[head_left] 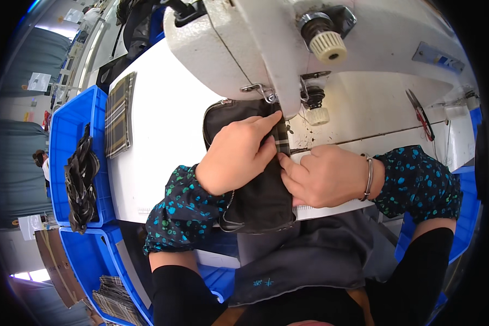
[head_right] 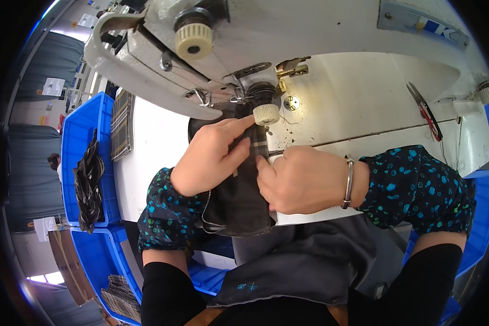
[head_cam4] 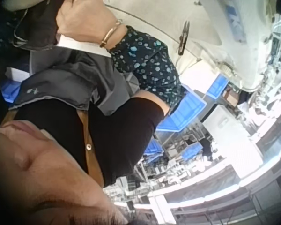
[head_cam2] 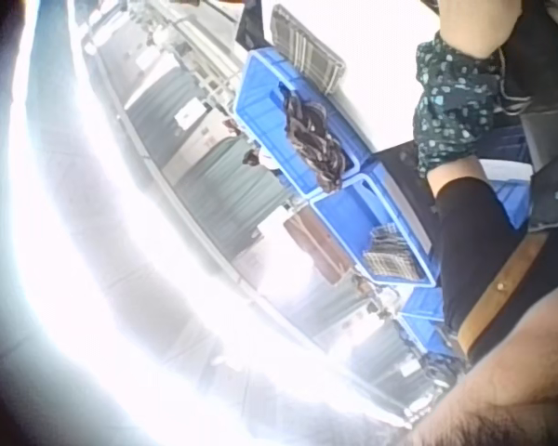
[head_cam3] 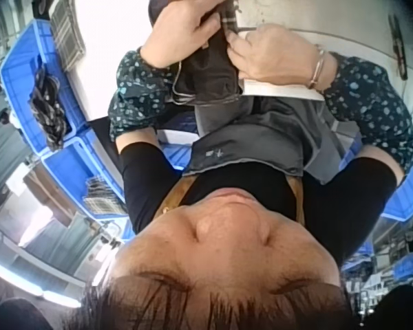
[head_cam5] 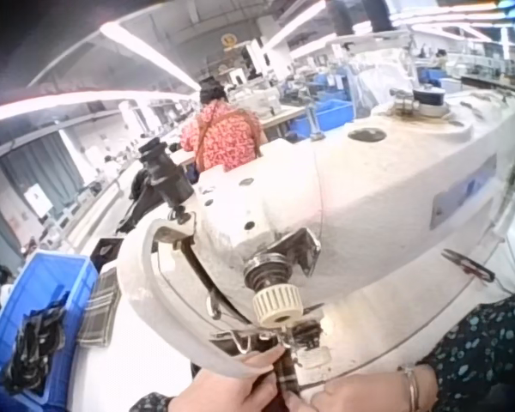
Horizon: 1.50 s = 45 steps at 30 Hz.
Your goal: The person operates an industrial sewing machine to stitch a zipper onto a small plaid pouch. They guide the fabric under the needle, sew along the zipper edge, and then move the finished pouch to a blue bin before picking up a new one to repeat the process.
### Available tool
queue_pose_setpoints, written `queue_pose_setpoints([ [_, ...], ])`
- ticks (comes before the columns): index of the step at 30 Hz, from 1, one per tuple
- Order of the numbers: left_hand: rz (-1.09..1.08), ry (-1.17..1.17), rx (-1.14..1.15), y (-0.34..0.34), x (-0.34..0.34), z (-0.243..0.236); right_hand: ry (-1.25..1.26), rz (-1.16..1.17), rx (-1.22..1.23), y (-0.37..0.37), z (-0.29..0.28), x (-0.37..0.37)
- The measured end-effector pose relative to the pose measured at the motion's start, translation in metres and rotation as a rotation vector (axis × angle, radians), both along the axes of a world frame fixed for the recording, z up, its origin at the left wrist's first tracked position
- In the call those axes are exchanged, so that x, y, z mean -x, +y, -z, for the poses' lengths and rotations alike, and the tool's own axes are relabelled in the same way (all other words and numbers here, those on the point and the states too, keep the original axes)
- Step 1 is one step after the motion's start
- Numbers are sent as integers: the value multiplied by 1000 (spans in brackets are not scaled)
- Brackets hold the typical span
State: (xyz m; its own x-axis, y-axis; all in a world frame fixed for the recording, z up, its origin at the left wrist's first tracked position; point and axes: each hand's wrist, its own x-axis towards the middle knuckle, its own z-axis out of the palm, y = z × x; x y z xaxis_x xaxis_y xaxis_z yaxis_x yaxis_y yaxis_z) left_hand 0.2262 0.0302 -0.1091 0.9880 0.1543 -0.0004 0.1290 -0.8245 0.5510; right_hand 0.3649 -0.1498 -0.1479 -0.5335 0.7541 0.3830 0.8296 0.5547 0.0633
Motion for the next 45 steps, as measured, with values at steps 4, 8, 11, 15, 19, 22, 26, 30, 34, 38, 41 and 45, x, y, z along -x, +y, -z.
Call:
queue_pose_setpoints([
  [4,-5,-37,135,6,2,1,-92,126,-168,1,10,5],
  [8,-7,6,-102,-11,15,-6,-100,155,-191,-4,10,16],
  [11,5,-66,-414,-45,25,-9,-90,208,-185,-13,12,28],
  [15,21,-128,-551,-50,28,-8,-104,189,-174,-14,8,27],
  [19,25,-70,-587,-48,33,-7,-60,177,-161,-15,9,25],
  [22,27,-78,-584,-47,35,-7,-48,167,-149,-15,7,24],
  [26,39,-99,-532,-46,35,-2,-50,191,-133,-16,7,24],
  [30,48,-124,-466,-45,33,-1,-30,195,-112,-18,5,25],
  [34,27,-152,-423,-40,27,2,-71,266,-116,-18,6,25],
  [38,12,-185,-428,-28,18,8,-50,296,-139,-8,10,16],
  [41,-2,-223,-454,-19,11,12,-49,345,-133,-4,11,9],
  [45,4,-231,-447,-6,10,16,55,372,-73,-2,13,6],
])
